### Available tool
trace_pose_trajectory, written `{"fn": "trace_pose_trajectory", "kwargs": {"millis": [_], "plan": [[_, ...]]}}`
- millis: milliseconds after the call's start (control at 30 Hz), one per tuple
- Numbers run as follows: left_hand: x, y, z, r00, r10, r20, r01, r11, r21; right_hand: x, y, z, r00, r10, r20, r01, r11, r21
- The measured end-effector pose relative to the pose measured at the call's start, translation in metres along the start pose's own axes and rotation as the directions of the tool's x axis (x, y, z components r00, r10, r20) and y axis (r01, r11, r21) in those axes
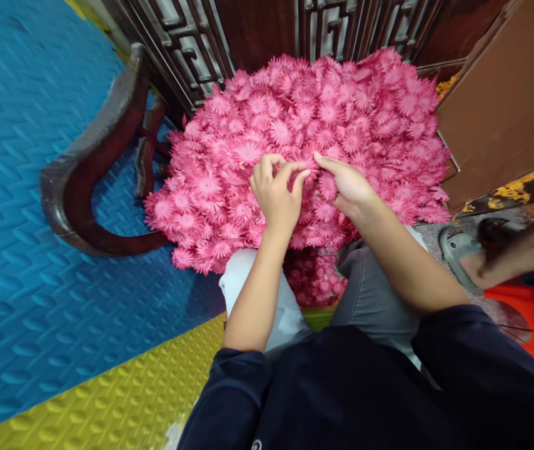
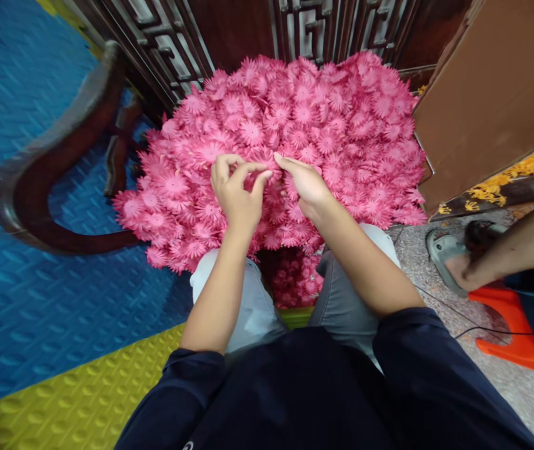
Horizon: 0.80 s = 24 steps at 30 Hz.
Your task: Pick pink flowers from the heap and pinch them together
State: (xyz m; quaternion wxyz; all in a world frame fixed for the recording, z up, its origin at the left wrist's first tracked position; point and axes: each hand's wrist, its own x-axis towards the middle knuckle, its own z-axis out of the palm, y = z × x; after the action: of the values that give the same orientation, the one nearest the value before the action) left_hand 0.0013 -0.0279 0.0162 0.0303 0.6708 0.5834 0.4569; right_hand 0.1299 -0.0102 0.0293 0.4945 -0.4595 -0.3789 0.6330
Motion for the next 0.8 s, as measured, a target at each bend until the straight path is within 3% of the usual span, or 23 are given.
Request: {"fn": "trace_pose_trajectory", "kwargs": {"millis": [200,433,800], "plan": [[0.0006,0.0002,-0.0018,0.997,-0.057,-0.048,0.056,0.998,-0.032,-0.0035,-0.0002,0.004,0.999,0.033,0.03,-0.036,0.995,0.096],[0.0007,-0.0029,0.0015,0.994,-0.015,-0.105,0.015,1.0,-0.002,-0.0045,-0.0005,0.0037,0.998,0.039,0.045,-0.043,0.995,0.095],[-0.0002,-0.002,0.0027,0.995,-0.02,-0.098,0.02,1.0,0.003,-0.0073,-0.0028,0.0056,1.0,0.002,0.003,-0.002,0.997,0.084]]}}
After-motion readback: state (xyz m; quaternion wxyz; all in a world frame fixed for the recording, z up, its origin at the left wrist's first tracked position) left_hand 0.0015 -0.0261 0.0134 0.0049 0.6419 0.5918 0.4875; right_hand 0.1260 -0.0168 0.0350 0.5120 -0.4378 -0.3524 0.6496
